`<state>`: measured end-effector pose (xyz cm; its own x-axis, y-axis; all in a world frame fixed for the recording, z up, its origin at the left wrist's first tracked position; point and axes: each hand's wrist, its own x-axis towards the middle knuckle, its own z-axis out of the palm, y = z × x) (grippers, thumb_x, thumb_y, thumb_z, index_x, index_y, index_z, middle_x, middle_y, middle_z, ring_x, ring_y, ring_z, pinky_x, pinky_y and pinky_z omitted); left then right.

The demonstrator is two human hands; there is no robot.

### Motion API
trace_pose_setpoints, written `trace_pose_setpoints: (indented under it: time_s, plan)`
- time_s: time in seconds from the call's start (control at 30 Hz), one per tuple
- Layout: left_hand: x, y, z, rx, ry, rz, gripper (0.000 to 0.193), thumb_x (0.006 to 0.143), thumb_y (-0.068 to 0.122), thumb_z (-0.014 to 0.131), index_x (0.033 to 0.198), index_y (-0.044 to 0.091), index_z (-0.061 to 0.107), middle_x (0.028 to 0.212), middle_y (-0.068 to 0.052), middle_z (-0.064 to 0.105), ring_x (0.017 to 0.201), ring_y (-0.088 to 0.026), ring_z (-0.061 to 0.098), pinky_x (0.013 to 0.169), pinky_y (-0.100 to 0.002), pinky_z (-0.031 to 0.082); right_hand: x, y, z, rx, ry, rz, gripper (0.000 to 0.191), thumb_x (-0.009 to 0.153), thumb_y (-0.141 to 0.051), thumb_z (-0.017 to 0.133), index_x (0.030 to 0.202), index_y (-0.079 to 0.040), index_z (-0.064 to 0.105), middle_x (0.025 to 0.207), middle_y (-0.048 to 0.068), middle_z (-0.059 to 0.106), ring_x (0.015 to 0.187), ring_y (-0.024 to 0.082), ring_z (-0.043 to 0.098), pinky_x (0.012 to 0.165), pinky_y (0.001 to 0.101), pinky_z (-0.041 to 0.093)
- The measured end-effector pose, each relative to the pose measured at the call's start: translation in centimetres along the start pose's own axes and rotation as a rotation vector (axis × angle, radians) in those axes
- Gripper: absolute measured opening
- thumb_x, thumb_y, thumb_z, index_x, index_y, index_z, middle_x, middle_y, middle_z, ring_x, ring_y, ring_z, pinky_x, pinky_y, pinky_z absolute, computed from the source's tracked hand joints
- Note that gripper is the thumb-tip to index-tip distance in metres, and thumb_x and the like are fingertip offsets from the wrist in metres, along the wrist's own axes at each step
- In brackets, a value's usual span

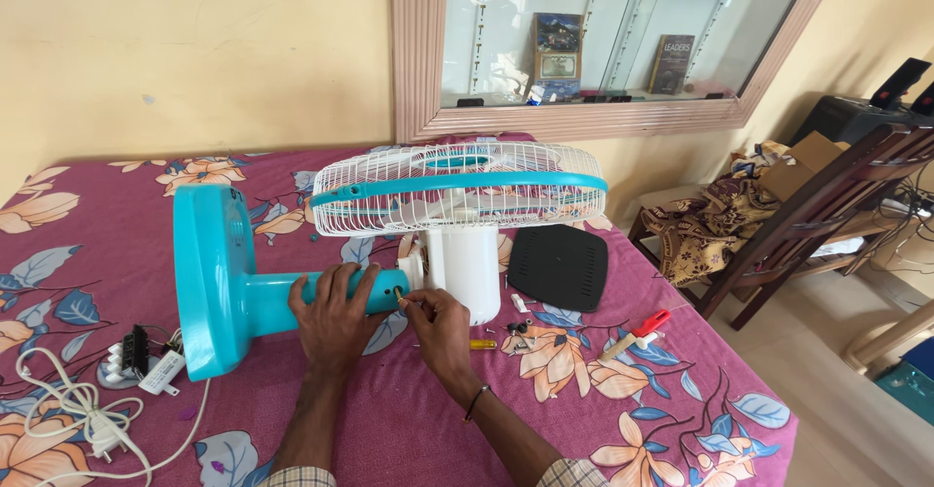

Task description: The person uses a screwdriver to loosen a screw on the base of a teal and white electric fan, then repositions the fan head and continues to adjust the screw at the neck joint.

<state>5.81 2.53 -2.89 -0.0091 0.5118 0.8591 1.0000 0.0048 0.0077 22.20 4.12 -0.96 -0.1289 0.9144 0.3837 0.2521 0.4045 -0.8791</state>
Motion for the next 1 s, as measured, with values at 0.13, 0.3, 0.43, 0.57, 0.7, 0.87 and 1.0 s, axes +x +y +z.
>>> trace_pose_setpoints:
  time_s: [0.13,0.3,0.43,0.57,0.7,0.87,1.0]
  plan:
    - [-0.1,0.0,0.1,-0.006,0.01,0.004,0.079,0.062,0.057,0.092,0.131,0.028,0.067,0.123,0.0,0.066,0.124,-0.02,0.058,0.11,-0.059,0.031,0.3,0.0,0.1,0.002,-0.005,0.108,0.016,0.093,-0.015,0.073,0.1,-0.002,0.079,0.063,0.001,0.062,0.053,0.006,0.049,0.048,0.027,0.038]
    - [-0.2,-0.1,0.2,-0.01,0.015,-0.001,0.079,0.061,0.057,0.092,0.131,0.028,0.066,0.123,0.0,0.065,0.123,-0.021,0.058,0.111,-0.06,0.031,1.1,-0.9,0.2,-0.048,0.019,0.119,0.017,0.093,-0.016,0.072,0.099,-0.001,0.079,0.063,0.003,0.065,0.053,0.006,0.054,0.048,0.0274,0.043]
    - [-0.3,-0.2,0.4,-0.006,-0.008,-0.001,0.08,0.061,0.056,0.091,0.132,0.029,0.066,0.124,0.0,0.065,0.124,-0.021,0.058,0.111,-0.059,0.031,1.2,-1.2,0.2,-0.116,-0.001,0.063,0.015,0.091,-0.015,0.073,0.096,-0.001,0.076,0.063,0.004,0.066,0.053,0.008,0.056,0.05,0.0287,0.045]
    - [-0.5,-0.2,0.6,-0.002,0.015,-0.002,0.076,0.064,0.056,0.091,0.131,0.029,0.067,0.124,0.001,0.065,0.124,-0.021,0.058,0.111,-0.059,0.031,1.2,-1.5,0.5,-0.154,0.024,0.022,0.013,0.091,-0.014,0.074,0.091,0.0,0.074,0.061,0.007,0.064,0.052,0.012,0.056,0.049,0.0316,0.045]
    - [-0.7,-0.3,0.7,-0.003,0.027,-0.003,0.075,0.065,0.054,0.092,0.131,0.029,0.067,0.123,0.001,0.065,0.125,-0.02,0.058,0.111,-0.059,0.032,1.0,-2.0,0.8,-0.182,0.074,-0.116,0.013,0.09,-0.011,0.075,0.086,0.0,0.07,0.063,0.012,0.064,0.052,0.02,0.059,0.05,0.0371,0.047]
    - [-0.7,-0.2,0.8,-0.009,0.022,-0.009,0.076,0.062,0.05,0.094,0.13,0.029,0.068,0.125,0.001,0.065,0.125,-0.02,0.058,0.109,-0.057,0.033,0.7,-2.6,0.7,-0.233,0.066,-0.186,0.012,0.092,-0.009,0.071,0.087,0.001,0.065,0.079,0.016,0.069,0.062,0.028,0.07,0.056,0.043,0.054]
    - [-0.6,-0.3,0.7,-0.032,0.008,-0.014,0.079,0.058,0.05,0.095,0.129,0.029,0.068,0.126,0.001,0.064,0.125,-0.021,0.057,0.108,-0.057,0.033,0.8,-2.6,0.7,-0.293,0.07,-0.307,0.009,0.092,-0.006,0.069,0.087,0.0,0.065,0.084,0.017,0.07,0.066,0.034,0.07,0.059,0.0455,0.056]
